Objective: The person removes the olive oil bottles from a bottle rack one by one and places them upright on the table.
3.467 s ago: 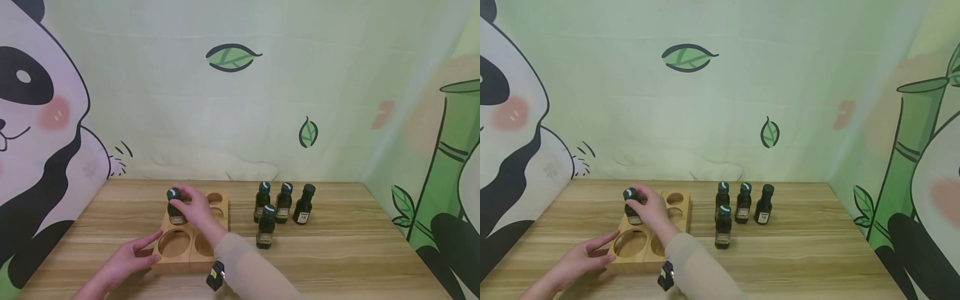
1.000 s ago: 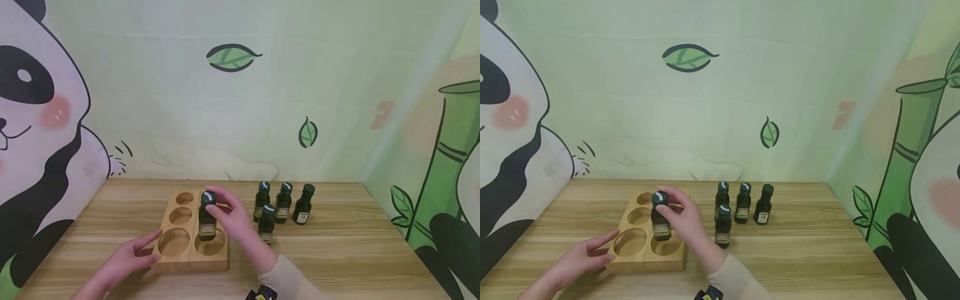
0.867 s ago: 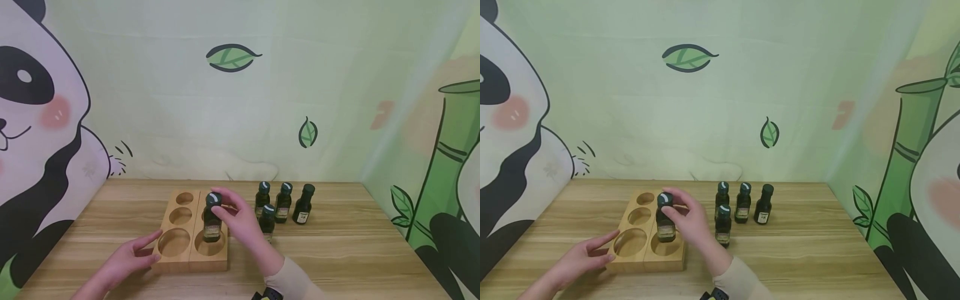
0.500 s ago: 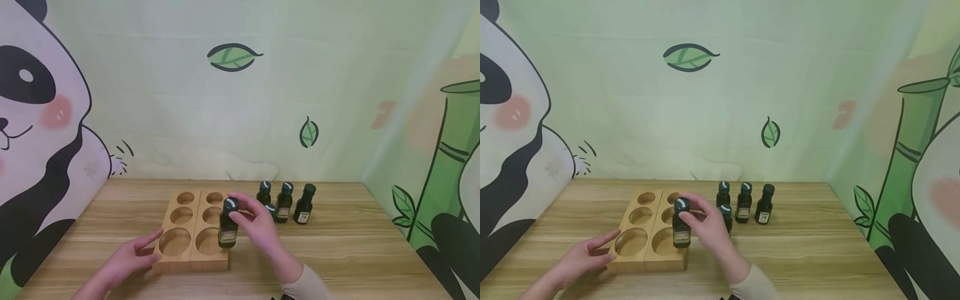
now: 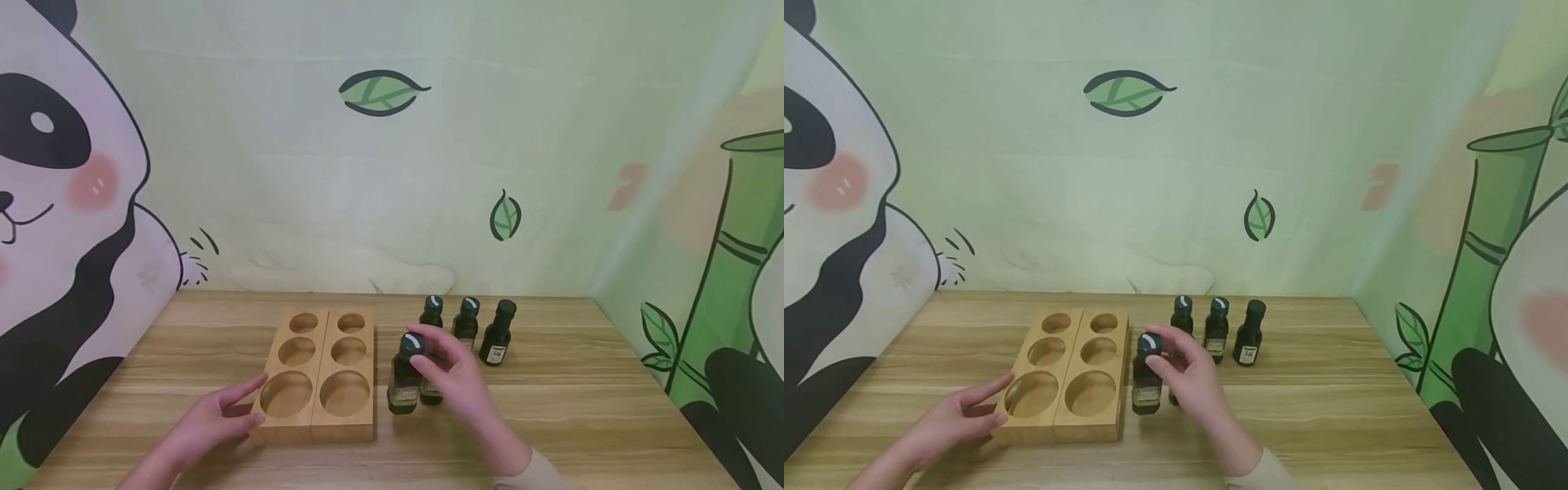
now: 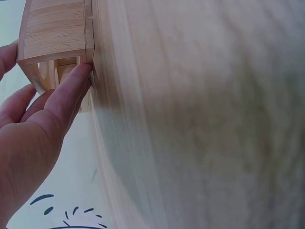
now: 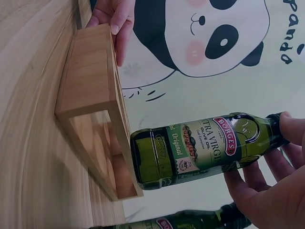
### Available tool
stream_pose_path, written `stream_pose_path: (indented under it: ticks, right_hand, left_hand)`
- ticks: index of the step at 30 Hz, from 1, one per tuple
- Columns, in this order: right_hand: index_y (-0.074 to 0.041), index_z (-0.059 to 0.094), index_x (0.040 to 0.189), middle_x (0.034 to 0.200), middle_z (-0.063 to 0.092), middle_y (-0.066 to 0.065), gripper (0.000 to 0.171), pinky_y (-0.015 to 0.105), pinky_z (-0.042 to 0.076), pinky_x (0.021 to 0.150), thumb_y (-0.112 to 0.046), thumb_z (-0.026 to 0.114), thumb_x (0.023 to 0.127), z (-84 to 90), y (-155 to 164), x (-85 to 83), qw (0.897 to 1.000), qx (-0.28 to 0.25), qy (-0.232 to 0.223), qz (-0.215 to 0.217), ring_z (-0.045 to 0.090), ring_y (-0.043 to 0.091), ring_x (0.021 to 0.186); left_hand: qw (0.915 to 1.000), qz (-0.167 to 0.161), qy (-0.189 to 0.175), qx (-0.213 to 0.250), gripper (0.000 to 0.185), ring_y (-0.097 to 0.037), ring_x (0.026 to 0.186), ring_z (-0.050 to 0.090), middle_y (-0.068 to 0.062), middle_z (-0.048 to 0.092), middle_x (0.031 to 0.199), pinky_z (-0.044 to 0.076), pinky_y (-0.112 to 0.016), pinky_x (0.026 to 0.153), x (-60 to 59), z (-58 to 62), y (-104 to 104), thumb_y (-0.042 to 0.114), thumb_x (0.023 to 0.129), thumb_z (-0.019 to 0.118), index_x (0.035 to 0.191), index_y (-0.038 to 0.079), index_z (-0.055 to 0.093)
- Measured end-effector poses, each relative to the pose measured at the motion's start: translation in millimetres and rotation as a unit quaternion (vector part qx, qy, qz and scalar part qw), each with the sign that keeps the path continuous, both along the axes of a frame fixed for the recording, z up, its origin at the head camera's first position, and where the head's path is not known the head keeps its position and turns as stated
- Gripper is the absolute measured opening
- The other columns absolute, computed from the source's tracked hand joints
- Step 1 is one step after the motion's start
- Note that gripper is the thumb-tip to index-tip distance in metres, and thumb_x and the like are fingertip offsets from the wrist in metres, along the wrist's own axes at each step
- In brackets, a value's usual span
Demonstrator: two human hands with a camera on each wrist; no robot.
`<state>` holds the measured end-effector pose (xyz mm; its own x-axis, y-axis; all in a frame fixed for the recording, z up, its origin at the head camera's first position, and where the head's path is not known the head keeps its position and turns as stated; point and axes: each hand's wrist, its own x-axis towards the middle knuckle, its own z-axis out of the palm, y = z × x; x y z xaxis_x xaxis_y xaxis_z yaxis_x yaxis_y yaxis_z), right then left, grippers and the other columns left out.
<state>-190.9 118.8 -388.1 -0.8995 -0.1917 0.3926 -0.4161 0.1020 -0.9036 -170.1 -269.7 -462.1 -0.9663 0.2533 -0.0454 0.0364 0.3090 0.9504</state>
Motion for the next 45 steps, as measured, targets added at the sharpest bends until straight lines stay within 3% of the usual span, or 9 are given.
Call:
stream_pose_path:
  ticks: [11, 23, 32, 40, 45]
  right_hand:
    - [-0.007, 0.063, 0.129, 0.118, 0.069, 0.011, 0.038, 0.031, 0.052, 0.091, -0.004, 0.069, 0.091, -4.3, 31, 7.4, 0.999, 0.027, -0.005, -0.019, 0.064, 0.017, 0.104]
    - [-0.009, 0.061, 0.131, 0.12, 0.067, 0.01, 0.038, 0.027, 0.051, 0.09, -0.007, 0.067, 0.094, -1.6, 66, 12.9, 0.996, 0.047, -0.027, -0.073, 0.062, 0.013, 0.106]
    - [-0.003, 0.057, 0.133, 0.118, 0.069, 0.003, 0.039, 0.023, 0.053, 0.085, -0.001, 0.064, 0.095, -8.0, 85, 2.1, 0.996, 0.034, -0.016, -0.082, 0.062, 0.007, 0.105]
    - [-0.004, 0.056, 0.134, 0.124, 0.065, 0.018, 0.04, 0.024, 0.053, 0.086, -0.001, 0.063, 0.095, -19.4, 93, -9.9, 0.995, 0.042, -0.031, -0.086, 0.061, 0.006, 0.107]
    - [-0.004, 0.057, 0.134, 0.125, 0.064, 0.021, 0.039, 0.023, 0.053, 0.086, -0.001, 0.063, 0.095, -23.9, 93, -14.0, 0.995, 0.05, -0.026, -0.084, 0.061, 0.007, 0.106]
  left_hand:
    - [0.9999, -0.008, 0.005, 0.013, 0.071, -0.043, 0.123, 0.054, -0.029, 0.028, 0.154, 0.056, -0.028, 0.082, -0.5, 0.0, 0, 0.015, 0.089, 0.075, 0.149, 0.0, 0.04]
    - [1.0, 0.0, 0.003, -0.001, 0.072, -0.044, 0.122, 0.053, -0.029, 0.03, 0.154, 0.055, -0.028, 0.084, 0.5, 1.7, 1, 0.018, 0.088, 0.077, 0.148, 0.0, 0.042]
    - [0.9999, -0.002, 0.001, 0.014, 0.071, -0.045, 0.123, 0.053, -0.03, 0.028, 0.153, 0.056, -0.03, 0.083, 0.9, 1.6, 2, 0.014, 0.088, 0.076, 0.148, -0.001, 0.04]
    - [0.9998, -0.006, 0.001, 0.018, 0.071, -0.045, 0.123, 0.053, -0.031, 0.028, 0.153, 0.056, -0.029, 0.082, 1.5, 2.5, 1, 0.014, 0.089, 0.075, 0.148, -0.002, 0.039]
    - [0.9996, -0.01, 0.0, 0.026, 0.071, -0.046, 0.123, 0.052, -0.032, 0.027, 0.153, 0.056, -0.03, 0.082, 1.0, 1.9, 1, 0.013, 0.089, 0.075, 0.148, -0.003, 0.039]
